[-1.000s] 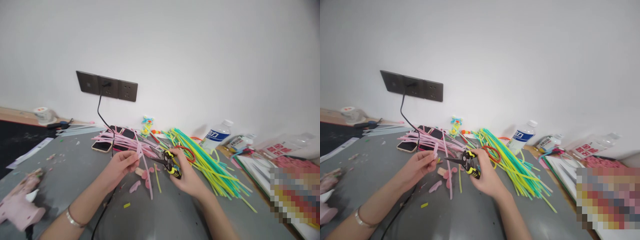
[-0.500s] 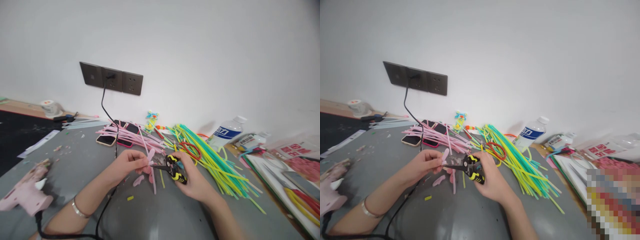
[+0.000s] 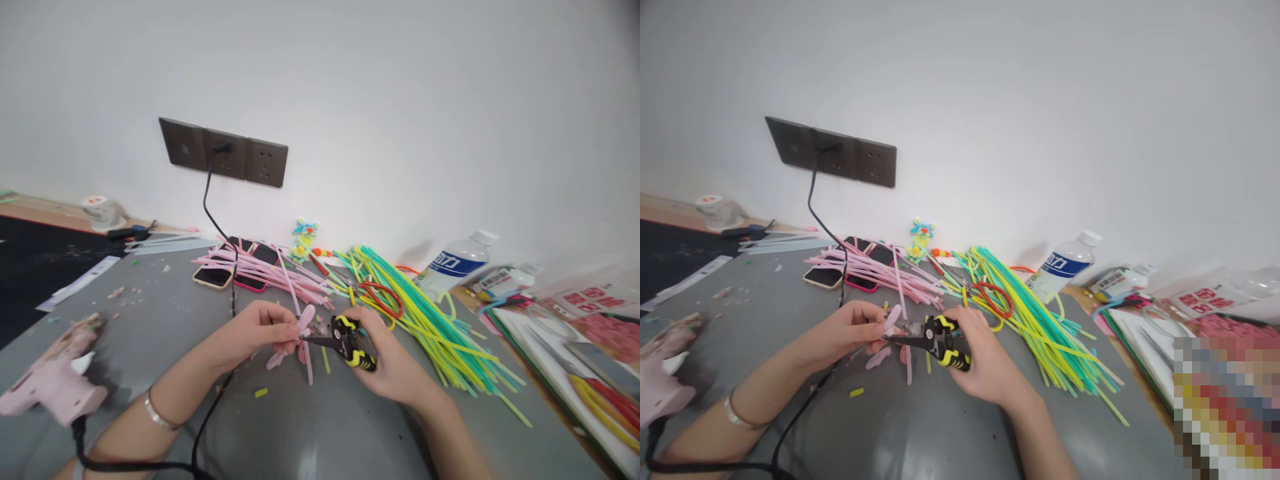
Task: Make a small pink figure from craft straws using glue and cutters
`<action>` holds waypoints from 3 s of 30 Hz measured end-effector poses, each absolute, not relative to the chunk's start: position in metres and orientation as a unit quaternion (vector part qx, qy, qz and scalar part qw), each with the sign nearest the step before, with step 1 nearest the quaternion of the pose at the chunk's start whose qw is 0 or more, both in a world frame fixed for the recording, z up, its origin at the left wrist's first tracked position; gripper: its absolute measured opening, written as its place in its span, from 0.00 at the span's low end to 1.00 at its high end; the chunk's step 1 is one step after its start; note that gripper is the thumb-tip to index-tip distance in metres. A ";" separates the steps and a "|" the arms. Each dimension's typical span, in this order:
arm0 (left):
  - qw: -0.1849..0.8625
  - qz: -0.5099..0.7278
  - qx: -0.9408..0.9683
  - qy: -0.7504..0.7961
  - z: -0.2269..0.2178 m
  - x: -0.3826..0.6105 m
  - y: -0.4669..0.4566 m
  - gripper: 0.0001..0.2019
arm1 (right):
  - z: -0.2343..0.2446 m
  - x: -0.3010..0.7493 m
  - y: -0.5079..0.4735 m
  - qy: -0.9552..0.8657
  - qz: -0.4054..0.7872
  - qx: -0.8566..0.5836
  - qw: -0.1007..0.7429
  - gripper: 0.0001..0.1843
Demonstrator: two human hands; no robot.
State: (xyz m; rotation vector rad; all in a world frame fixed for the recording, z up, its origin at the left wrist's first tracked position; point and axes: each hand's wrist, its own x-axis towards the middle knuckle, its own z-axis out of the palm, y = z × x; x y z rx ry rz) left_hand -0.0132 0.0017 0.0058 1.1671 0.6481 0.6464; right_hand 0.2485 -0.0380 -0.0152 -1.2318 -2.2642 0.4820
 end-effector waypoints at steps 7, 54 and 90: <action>0.763 0.261 0.525 0.272 0.002 -0.016 0.002 0.19 | -0.011 0.245 -0.040 -0.834 0.210 -0.444 0.249 0.33; 0.778 0.316 0.478 0.257 0.004 -0.012 -0.003 0.21 | -0.018 0.244 -0.042 -0.822 0.274 -0.431 0.254 0.33; 0.763 0.268 0.539 0.234 0.004 -0.018 -0.004 0.21 | -0.019 0.244 -0.046 -0.834 0.256 -0.417 0.255 0.34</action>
